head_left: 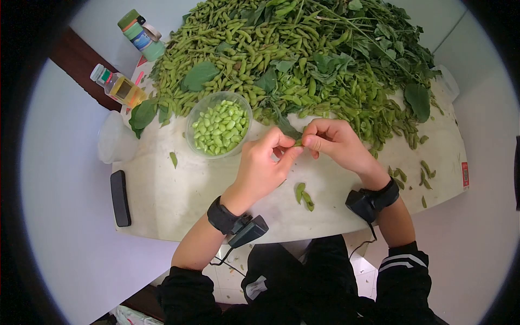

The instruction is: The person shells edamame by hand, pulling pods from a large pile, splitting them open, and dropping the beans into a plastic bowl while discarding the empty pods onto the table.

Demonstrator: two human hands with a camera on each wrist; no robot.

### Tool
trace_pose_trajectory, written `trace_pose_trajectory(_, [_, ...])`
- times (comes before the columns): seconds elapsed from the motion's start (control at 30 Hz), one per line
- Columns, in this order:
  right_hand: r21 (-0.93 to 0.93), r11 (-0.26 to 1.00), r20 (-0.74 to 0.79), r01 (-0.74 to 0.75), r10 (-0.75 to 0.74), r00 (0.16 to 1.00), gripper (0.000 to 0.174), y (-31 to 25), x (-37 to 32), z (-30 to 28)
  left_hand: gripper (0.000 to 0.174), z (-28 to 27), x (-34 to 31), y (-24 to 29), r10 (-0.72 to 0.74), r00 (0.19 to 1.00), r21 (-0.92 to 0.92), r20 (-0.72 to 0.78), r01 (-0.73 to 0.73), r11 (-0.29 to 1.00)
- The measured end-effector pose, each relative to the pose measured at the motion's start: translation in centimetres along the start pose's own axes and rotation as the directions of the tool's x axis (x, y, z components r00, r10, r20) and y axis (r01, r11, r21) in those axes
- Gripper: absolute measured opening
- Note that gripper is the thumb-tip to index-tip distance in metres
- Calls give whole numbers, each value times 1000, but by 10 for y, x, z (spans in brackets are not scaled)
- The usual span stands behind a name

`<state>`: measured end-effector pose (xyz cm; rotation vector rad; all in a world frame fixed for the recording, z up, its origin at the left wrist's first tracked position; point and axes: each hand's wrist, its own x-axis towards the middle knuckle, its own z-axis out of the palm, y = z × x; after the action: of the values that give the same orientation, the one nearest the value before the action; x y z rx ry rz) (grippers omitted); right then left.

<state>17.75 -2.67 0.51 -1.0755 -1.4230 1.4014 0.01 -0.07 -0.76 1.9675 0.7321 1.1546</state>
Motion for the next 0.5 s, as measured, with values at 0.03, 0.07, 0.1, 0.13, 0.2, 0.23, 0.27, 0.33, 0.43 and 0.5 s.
trace_pose_trajectory(0.03, [0, 1000, 0, -1, 1, 1000, 15, 0, 0, 0, 15, 0, 0, -1, -1, 1000, -1, 0, 1, 1000])
trace_pose_trajectory(0.07, [41, 999, 20, 0, -1, 1000, 15, 0, 1, -1, 15, 1, -1, -3, 8, 1000, -6, -10, -8, 1000])
trace_pose_trajectory(0.1, [83, 997, 40, 1, -5, 999, 14, 0, 1, -1, 15, 1, -1, -4, 18, 1000, -11, -20, -18, 1000])
trace_pose_trajectory(0.13, [82, 997, 40, 1, -4, 999, 14, 0, 1, -1, 15, 1, -1, -4, 17, 1000, -12, -20, -18, 1000])
trace_pose_trajectory(0.2, [116, 993, 43, -21, 17, 999, 13, -2, 0, 0, 15, 1, -1, -4, 22, 1000, -36, -18, -23, 999])
trace_pose_trajectory(0.23, [116, 993, 44, -22, 17, 999, 13, -2, 0, 0, 15, 0, -1, -3, 22, 1000, -36, -19, -22, 999])
trace_pose_trajectory(0.27, [126, 992, 42, -25, 20, 999, 13, -2, 0, 1, 15, -1, 0, -2, 10, 1000, -37, -11, -11, 999])
trace_pose_trajectory(0.33, [137, 990, 42, -29, 23, 999, 13, -2, -1, 1, 15, -1, -1, -2, -1, 1000, -38, -4, 1, 999])
trace_pose_trajectory(0.43, [144, 989, 19, -36, 34, 999, 14, -2, -1, 2, 14, -1, -1, -4, -58, 998, -80, -10, 57, 995])
trace_pose_trajectory(0.5, [131, 991, 0, -10, 10, 1000, 14, -1, 0, 3, 15, -2, -1, -3, -51, 999, -75, -11, 50, 996])
